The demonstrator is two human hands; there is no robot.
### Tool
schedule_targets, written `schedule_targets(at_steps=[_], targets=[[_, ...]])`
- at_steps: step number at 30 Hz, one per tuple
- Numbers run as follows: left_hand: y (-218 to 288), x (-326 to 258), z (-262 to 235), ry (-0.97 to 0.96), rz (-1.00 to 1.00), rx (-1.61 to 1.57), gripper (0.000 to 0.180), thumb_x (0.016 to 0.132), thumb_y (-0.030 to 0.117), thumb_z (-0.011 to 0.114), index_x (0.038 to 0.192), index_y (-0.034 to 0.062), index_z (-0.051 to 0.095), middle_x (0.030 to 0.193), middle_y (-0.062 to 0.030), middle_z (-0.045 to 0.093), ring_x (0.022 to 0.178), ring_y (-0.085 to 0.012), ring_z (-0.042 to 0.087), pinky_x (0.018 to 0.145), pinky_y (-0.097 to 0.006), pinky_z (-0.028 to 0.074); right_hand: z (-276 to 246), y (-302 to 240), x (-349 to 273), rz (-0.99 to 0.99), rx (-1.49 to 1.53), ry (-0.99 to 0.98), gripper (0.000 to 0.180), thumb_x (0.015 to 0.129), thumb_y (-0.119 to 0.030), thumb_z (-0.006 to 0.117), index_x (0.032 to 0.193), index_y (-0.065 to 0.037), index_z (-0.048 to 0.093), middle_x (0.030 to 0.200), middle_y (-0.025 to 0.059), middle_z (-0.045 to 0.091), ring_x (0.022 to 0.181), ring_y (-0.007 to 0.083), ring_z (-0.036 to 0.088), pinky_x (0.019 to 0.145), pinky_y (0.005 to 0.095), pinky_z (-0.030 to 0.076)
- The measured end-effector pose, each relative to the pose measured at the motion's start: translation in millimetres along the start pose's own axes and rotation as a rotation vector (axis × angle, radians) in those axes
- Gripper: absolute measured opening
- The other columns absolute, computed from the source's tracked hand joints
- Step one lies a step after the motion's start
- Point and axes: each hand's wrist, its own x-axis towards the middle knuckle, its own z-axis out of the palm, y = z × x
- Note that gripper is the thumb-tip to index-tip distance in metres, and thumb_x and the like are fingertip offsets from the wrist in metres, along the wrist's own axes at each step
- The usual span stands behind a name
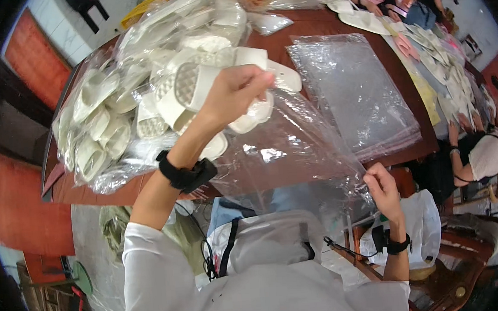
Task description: Tie tags onto white slippers and place them into clear plastic bags.
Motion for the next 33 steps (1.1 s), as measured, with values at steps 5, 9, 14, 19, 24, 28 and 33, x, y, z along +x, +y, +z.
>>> schedule_targets(at_steps=[5,9,14,19,24,28,33], targets=[[-9.5,3.7,22.5,0.008,0.078,-0.072,0.027,0.096,0.030,0.059,0.085,0.0061,0.066,0.065,0.0062,0.053,0.057,-0.0016,0.044,0.052,-0.018,0.034,-5.7,8.3,3.5,0.106,-0.011,-0.113,0.014,0.092,-0.013,0.059,0.089,-0.001,0.052,0.074,-0.0001,0.050,0.069,0.0078,0.045,0.063,0.0249,0.039],[-7.6,3.5,46.8,-0.118,0.124,0.015,0.025,0.098,0.024,0.053,0.091,0.0031,0.064,0.071,0.0048,0.055,0.061,-0.0023,0.048,0.055,-0.020,0.040,-7.9,-16.8,18.9,-0.008,-0.225,-0.128,0.024,0.090,-0.015,0.063,0.107,-0.001,0.055,0.096,0.0091,0.061,0.088,0.0161,0.059,0.079,0.0297,0.047],[3.0,12.9,77.9,-0.212,0.253,-0.033,0.023,0.098,0.022,0.053,0.101,0.0031,0.065,0.071,0.0038,0.056,0.063,-0.0026,0.049,0.055,-0.020,0.040,10.7,-56.5,55.9,-0.018,0.090,-0.128,0.034,0.091,-0.013,0.063,0.121,-0.001,0.052,0.114,0.0082,0.060,0.103,0.0153,0.058,0.092,0.0311,0.045],[22.0,21.0,76.6,-0.333,0.185,-0.049,0.038,0.094,0.035,0.061,0.116,0.0053,0.065,0.077,0.0016,0.061,0.065,-0.0047,0.051,0.055,-0.021,0.041,5.8,-56.3,75.5,0.023,0.198,-0.227,0.015,0.096,-0.013,0.057,0.105,-0.001,0.057,0.095,0.0052,0.062,0.088,0.0125,0.061,0.083,0.0272,0.049],[17.3,19.5,16.4,-0.527,-0.045,0.197,0.048,0.087,0.042,0.069,0.116,0.0045,0.064,0.092,-0.0028,0.065,0.080,-0.0091,0.058,0.066,-0.023,0.046,-20.5,-40.8,64.1,0.003,0.278,-0.005,0.012,0.097,-0.015,0.055,0.098,-0.003,0.057,0.085,0.0028,0.060,0.079,0.0115,0.062,0.072,0.0267,0.052],[-5.1,18.9,-6.8,-0.762,-0.080,0.116,0.047,0.085,0.037,0.073,0.116,0.0026,0.063,0.104,-0.0056,0.066,0.097,-0.0123,0.060,0.081,-0.026,0.048,-40.6,-26.1,57.4,0.107,0.320,0.136,0.014,0.097,-0.018,0.055,0.097,-0.004,0.057,0.082,0.0016,0.059,0.073,0.0123,0.062,0.068,0.0267,0.054],[-16.6,17.7,3.1,-0.691,-0.010,0.084,0.033,0.089,0.026,0.069,0.111,0.0019,0.065,0.100,-0.0049,0.067,0.089,-0.0103,0.062,0.078,-0.026,0.050,-57.8,-3.1,55.5,0.176,0.409,0.234,0.016,0.097,-0.022,0.056,0.097,-0.006,0.058,0.083,0.0004,0.059,0.069,0.0107,0.060,0.064,0.0256,0.051]])
